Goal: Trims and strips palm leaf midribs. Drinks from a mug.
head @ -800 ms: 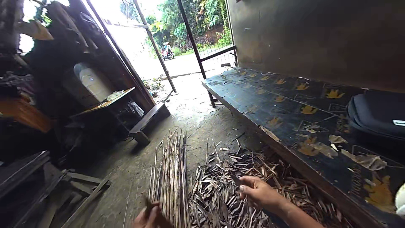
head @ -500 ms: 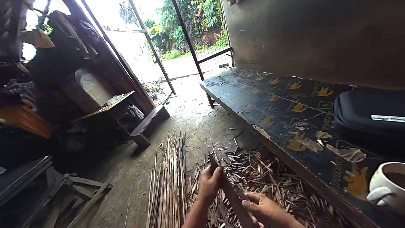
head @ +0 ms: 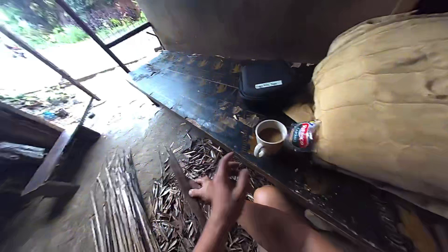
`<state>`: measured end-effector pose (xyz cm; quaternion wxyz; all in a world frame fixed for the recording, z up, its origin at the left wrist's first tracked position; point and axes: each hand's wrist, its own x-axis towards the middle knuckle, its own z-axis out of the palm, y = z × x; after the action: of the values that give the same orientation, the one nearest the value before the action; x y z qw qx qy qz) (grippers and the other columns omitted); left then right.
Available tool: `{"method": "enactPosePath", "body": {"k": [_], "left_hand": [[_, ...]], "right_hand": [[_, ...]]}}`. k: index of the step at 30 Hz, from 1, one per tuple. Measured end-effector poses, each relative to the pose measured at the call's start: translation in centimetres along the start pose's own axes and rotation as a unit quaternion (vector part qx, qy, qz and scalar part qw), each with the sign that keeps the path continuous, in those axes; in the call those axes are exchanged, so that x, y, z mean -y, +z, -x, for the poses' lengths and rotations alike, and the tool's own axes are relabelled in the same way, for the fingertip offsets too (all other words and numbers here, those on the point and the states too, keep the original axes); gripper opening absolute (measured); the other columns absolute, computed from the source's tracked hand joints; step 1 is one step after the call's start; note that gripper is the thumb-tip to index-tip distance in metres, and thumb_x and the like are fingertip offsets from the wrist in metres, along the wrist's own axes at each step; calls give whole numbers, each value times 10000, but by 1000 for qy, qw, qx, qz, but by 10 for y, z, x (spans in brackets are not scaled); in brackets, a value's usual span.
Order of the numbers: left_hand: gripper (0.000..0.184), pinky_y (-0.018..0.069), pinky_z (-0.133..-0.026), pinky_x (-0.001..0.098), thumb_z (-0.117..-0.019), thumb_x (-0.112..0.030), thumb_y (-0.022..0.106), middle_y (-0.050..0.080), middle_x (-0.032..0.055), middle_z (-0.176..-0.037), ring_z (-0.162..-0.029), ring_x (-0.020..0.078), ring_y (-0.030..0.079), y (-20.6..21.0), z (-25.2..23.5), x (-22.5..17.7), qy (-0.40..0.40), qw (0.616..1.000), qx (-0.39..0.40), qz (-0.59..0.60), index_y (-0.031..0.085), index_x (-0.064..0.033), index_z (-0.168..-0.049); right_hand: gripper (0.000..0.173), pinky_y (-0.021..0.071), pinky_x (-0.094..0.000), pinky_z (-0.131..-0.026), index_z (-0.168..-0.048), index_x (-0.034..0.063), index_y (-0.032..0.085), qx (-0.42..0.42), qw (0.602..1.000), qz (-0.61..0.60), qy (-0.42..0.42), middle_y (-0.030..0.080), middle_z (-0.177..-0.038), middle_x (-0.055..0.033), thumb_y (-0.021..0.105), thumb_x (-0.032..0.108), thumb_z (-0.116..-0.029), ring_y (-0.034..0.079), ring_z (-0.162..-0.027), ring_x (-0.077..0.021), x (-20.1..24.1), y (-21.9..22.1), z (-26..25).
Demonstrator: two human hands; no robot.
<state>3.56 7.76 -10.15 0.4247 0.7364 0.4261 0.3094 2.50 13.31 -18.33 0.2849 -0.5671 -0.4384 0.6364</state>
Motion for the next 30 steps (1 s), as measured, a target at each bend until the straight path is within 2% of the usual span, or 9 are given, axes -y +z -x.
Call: {"method": "enactPosePath", "body": {"k": [2, 4, 7, 10, 12, 16, 22, 27, 30], "left_hand": [[574, 632, -697, 375, -1045, -208, 575, 719, 117, -1048, -797, 192, 727, 25, -15, -7, -120, 975, 115, 145, 345, -77, -1553], [520, 626, -673, 405, -1079, -261, 515, 699, 162, -1024, -758, 238, 722, 36, -31, -6, -176, 943, 173, 222, 341, -94, -1540], [456, 619, -667, 411, -1092, -310, 472, 696, 180, -1028, -749, 251, 716, 40, -47, -5, -184, 932, 178, 257, 399, -62, -1467], [391, 620, -685, 425, -1096, -263, 424, 696, 171, -1063, -772, 239, 716, 46, -52, -5, -145, 937, 187, 256, 459, -18, -1399], [349, 613, -675, 394, -1089, -237, 437, 701, 152, -1048, -775, 206, 707, 50, -51, -8, -132, 936, 185, 269, 529, 23, -1303], [418, 595, -652, 356, -1101, -303, 407, 676, 101, -867, -679, 155, 662, 60, -48, -2, -83, 957, 152, 234, 606, 61, -1151], [402, 567, -577, 351, -1084, -291, 437, 627, 59, -700, -572, 147, 616, 61, -27, -1, -48, 973, 86, 207, 645, 42, -996], [355, 546, -538, 285, -1068, -267, 492, 635, 16, -687, -560, 81, 601, 34, 9, -19, -10, 976, 31, 217, 663, 23, -957], [346, 543, -527, 249, -1063, -326, 534, 619, -27, -668, -555, 43, 595, 14, 29, -32, 41, 977, 21, 209, 656, -42, -909]], "right_hand": [[473, 472, -504, -1076, -1327, -15, 637, 27, 996, -25, -77, 635, -1300, -237, 740, 233, -938, 612, -1214, -331, -36, -9, -15], [394, 524, -494, -1004, -1222, -9, 682, 29, 994, -37, -104, 687, -1177, -204, 757, 232, -920, 668, -1096, -298, -42, -9, -22], [292, 582, -453, -836, -1120, 0, 705, 25, 993, -59, -101, 718, -974, -150, 762, 186, -903, 702, -865, -239, -38, -6, -25], [217, 586, -396, -698, -1054, -11, 688, 28, 990, -99, -101, 702, -832, -111, 751, 133, -903, 677, -704, -185, -37, -6, -25], [214, 589, -395, -714, -1058, -12, 694, 31, 988, -108, -107, 709, -835, -109, 746, 123, -901, 685, -717, -185, -38, -7, -26], [204, 588, -390, -709, -1041, 0, 701, 36, 987, -107, -116, 714, -833, -103, 753, 123, -887, 687, -715, -182, -39, -8, -25], [207, 573, -417, -720, -1015, 28, 709, 56, 989, -61, -123, 706, -847, -101, 747, 191, -894, 678, -732, -195, -42, -10, -22], [299, 561, -472, -920, -1123, 32, 723, 73, 987, -1, -143, 728, -1034, -140, 728, 255, -923, 703, -964, -239, -37, -11, -14], [370, 495, -512, -1031, -1188, 7, 697, 80, 988, 39, -129, 687, -1183, -191, 705, 280, -939, 647, -1134, -303, -32, -14, -8]]}}
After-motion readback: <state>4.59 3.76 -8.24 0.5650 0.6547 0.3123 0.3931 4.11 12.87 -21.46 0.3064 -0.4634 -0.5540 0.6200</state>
